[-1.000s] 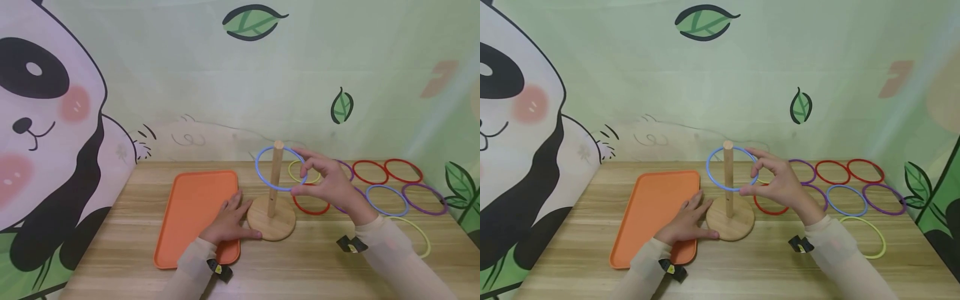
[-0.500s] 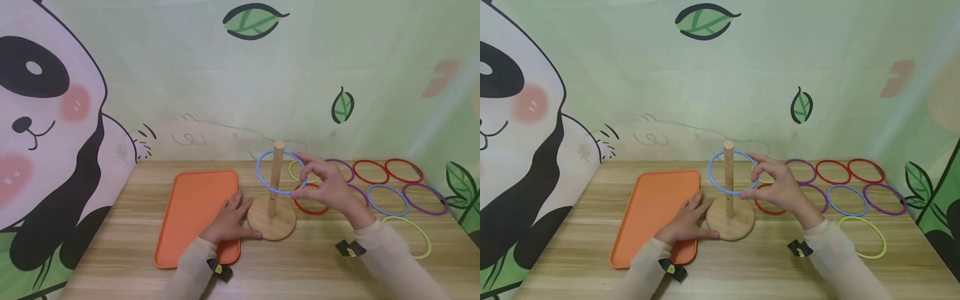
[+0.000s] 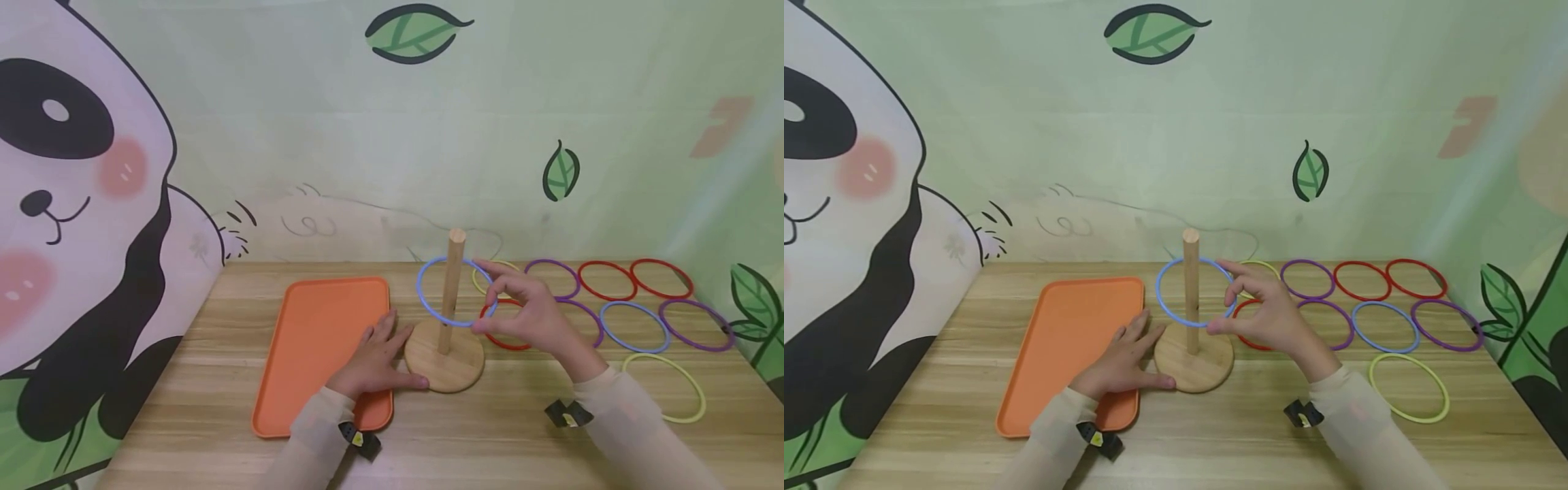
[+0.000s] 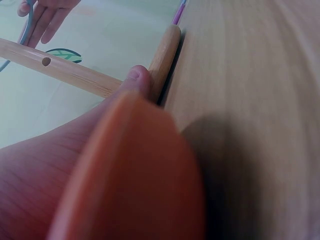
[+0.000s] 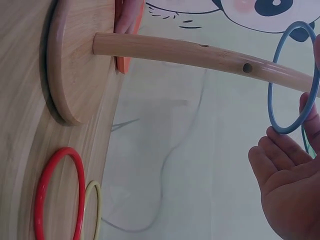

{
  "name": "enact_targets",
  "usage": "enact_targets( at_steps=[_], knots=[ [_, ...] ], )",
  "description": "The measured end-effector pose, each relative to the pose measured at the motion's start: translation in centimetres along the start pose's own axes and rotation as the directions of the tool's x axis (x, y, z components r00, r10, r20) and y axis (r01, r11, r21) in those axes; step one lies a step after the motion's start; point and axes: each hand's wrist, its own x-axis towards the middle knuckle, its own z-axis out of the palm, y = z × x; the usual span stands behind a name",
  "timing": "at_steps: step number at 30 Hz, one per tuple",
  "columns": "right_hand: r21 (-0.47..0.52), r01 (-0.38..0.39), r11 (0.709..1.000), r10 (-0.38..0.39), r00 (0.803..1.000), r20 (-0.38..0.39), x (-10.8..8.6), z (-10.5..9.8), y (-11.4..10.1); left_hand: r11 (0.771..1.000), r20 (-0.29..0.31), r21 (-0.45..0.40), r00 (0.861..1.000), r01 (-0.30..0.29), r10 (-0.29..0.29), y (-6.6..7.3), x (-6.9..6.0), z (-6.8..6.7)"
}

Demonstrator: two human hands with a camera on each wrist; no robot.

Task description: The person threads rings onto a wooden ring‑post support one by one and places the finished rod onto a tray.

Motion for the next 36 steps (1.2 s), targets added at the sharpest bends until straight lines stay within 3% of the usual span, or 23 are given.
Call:
enact_targets(
  at_steps=[18, 36],
  knots=[
    [-0.046, -0.074, 0.996, 0.074, 0.997, -0.015, -1.6, 0.5, 0.9, 1.0, 0.006, -0.002, 1.0, 0.002, -0.002, 0.1, -0.1, 0.0],
    [-0.057, -0.09, 0.994, 0.089, 0.996, -0.017, -2.7, 1.0, 1.7, 1.0, 0.009, -0.016, 1.0, 0.015, -0.015, 0.1, 0.0, 0.0]
  ],
)
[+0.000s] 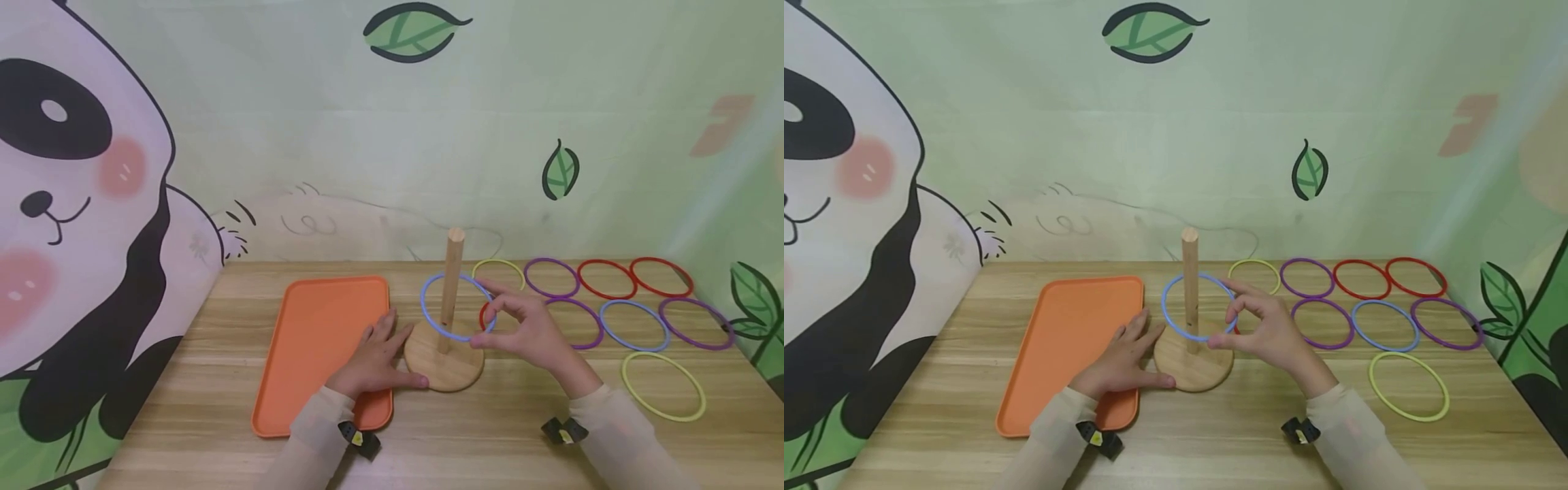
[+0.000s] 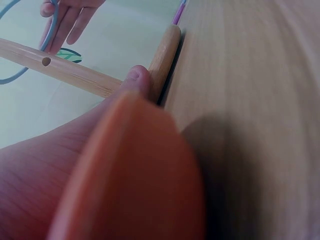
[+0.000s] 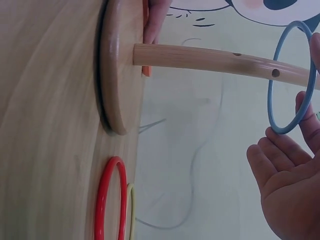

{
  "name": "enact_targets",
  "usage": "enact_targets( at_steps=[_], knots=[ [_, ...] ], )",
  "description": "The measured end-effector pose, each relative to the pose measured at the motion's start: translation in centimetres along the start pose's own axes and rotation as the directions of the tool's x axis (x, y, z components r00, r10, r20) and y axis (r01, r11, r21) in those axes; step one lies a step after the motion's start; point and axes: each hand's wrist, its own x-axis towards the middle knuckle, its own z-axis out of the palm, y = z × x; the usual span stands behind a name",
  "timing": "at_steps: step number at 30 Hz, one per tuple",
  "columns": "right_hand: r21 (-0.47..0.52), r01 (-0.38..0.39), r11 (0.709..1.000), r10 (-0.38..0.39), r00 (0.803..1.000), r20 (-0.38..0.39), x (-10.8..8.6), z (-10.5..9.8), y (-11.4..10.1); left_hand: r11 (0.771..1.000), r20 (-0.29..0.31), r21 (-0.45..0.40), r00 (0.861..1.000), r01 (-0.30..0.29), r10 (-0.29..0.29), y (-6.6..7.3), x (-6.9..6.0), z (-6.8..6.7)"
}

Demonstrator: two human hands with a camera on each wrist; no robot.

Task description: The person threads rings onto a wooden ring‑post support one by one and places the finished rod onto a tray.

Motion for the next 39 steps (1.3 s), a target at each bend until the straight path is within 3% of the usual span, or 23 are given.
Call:
enact_targets(
  at_steps=[20, 30, 39],
  knots=[
    [-0.077, -0.067, 0.995, 0.071, 0.996, 0.058, -0.36, 0.16, 0.36, 1.0, -0.001, 0.002, 1.0, -0.009, 0.009, 0.16, -0.08, -0.22],
    [-0.139, -0.093, 0.986, 0.11, 0.986, 0.124, -0.46, 0.38, 0.96, 1.0, 0.003, -0.004, 1.0, -0.004, 0.004, 0.1, -0.07, -0.22],
    [-0.256, -0.033, 0.966, 0.077, 0.983, 0.164, -0.34, 0.57, 0.82, 1.0, 0.006, -0.004, 1.0, -0.01, 0.01, 0.02, -0.12, -0.21]
  ],
)
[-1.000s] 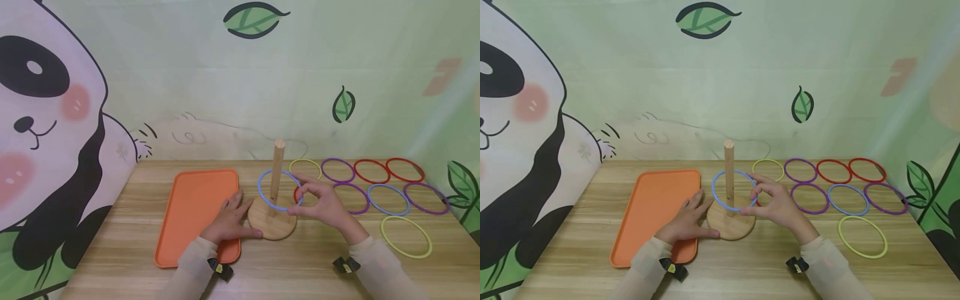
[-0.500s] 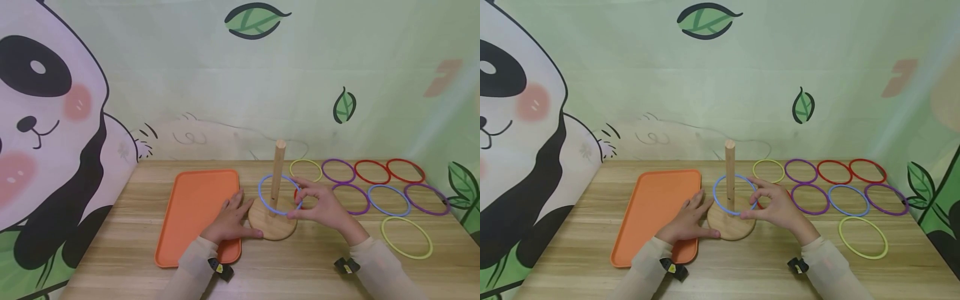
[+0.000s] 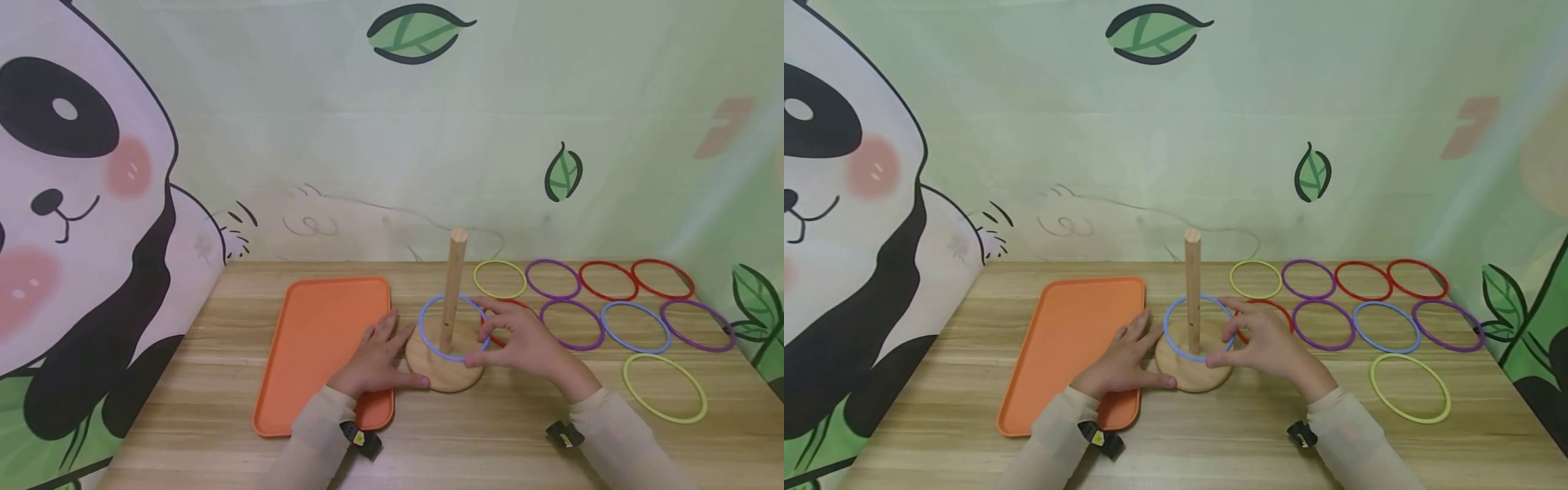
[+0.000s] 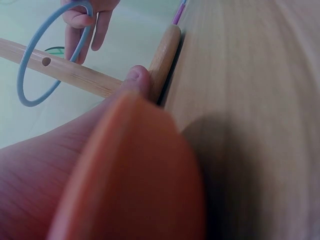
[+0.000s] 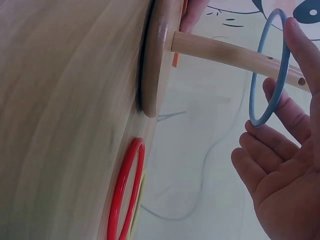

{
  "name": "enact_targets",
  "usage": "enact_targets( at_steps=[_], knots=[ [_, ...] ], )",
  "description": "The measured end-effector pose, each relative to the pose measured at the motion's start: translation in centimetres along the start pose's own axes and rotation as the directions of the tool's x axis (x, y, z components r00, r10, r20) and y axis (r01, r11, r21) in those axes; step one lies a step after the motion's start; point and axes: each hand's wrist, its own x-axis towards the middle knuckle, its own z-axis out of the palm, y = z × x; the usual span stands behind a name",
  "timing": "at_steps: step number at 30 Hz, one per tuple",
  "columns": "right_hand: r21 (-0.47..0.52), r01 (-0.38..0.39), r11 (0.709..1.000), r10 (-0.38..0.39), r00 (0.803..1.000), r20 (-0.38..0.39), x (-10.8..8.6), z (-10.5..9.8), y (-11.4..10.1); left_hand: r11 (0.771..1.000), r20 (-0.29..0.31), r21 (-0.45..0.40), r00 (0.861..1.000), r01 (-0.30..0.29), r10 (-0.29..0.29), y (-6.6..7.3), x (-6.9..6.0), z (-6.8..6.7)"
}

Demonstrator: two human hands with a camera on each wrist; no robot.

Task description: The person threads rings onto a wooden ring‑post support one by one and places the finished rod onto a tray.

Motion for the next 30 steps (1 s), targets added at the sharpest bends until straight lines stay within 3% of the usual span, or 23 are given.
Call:
enact_targets(
  at_steps=[11, 22, 30],
  knots=[
    [-0.073, 0.053, 0.996, -0.051, 0.998, 0.025, 0.1, 0.4, 0.3, 1.0, 0.004, 0.008, 1.0, -0.001, 0.001, 0.0, 0.0, 0.0],
    [-0.129, -0.037, 0.991, 0.051, 0.993, 0.103, -0.1, 0.6, 0.1, 1.0, 0.006, 0.025, 1.0, 0.0, 0.0, -0.3, 0.1, 0.2],
    [-0.083, -0.075, 0.994, 0.087, 0.986, 0.146, -0.1, 1.0, 0.6, 1.0, -0.003, 0.014, 1.0, -0.008, 0.008, 0.0, 0.0, 0.1]
  ],
)
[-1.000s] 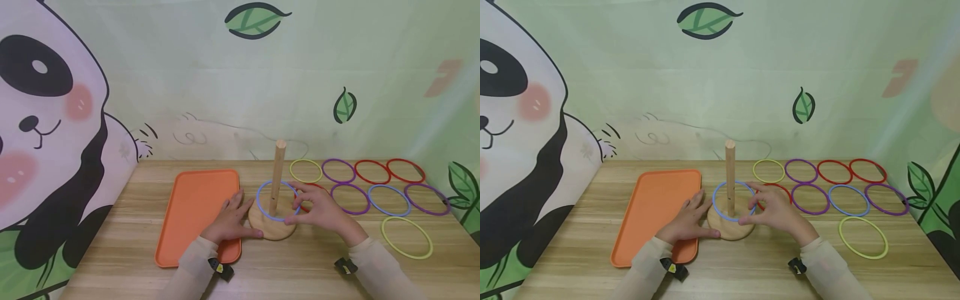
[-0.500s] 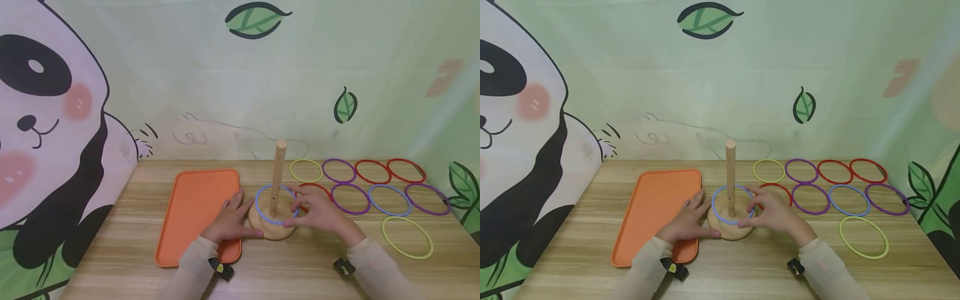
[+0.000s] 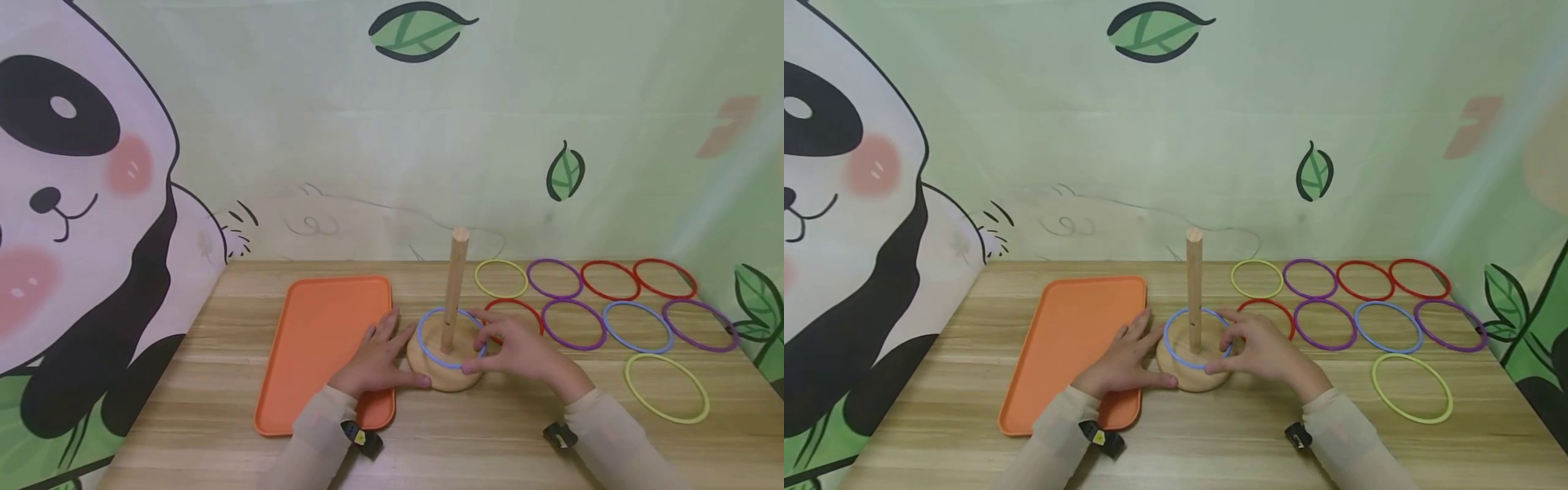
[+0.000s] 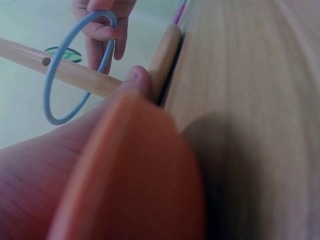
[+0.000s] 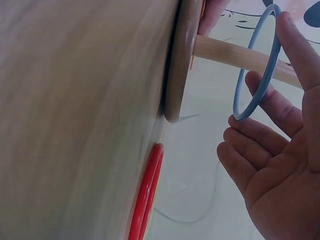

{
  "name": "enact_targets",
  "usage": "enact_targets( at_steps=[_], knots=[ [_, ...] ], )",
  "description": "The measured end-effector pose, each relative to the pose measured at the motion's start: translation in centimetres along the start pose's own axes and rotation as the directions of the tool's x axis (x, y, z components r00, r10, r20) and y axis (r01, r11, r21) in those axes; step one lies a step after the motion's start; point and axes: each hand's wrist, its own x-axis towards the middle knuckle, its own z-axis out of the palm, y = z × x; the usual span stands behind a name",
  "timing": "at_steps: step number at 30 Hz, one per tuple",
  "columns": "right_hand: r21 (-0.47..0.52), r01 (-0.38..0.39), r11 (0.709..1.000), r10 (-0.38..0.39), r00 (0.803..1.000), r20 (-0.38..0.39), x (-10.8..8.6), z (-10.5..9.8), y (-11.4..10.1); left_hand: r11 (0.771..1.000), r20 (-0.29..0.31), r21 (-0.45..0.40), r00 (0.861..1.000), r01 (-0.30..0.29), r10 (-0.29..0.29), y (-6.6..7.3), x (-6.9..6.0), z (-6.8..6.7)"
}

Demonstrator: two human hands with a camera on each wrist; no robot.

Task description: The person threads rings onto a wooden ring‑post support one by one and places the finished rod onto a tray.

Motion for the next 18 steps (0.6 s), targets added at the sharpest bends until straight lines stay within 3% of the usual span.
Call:
enact_targets(
  at_steps=[18],
  knots=[
    [0.006, -0.01, 1.0, 0.01, 0.996, 0.093, 0.08, 0.13, 0.59, 1.0, -0.001, -0.009, 1.0, -0.003, 0.003, -0.05, -0.1, -0.02]
  ],
)
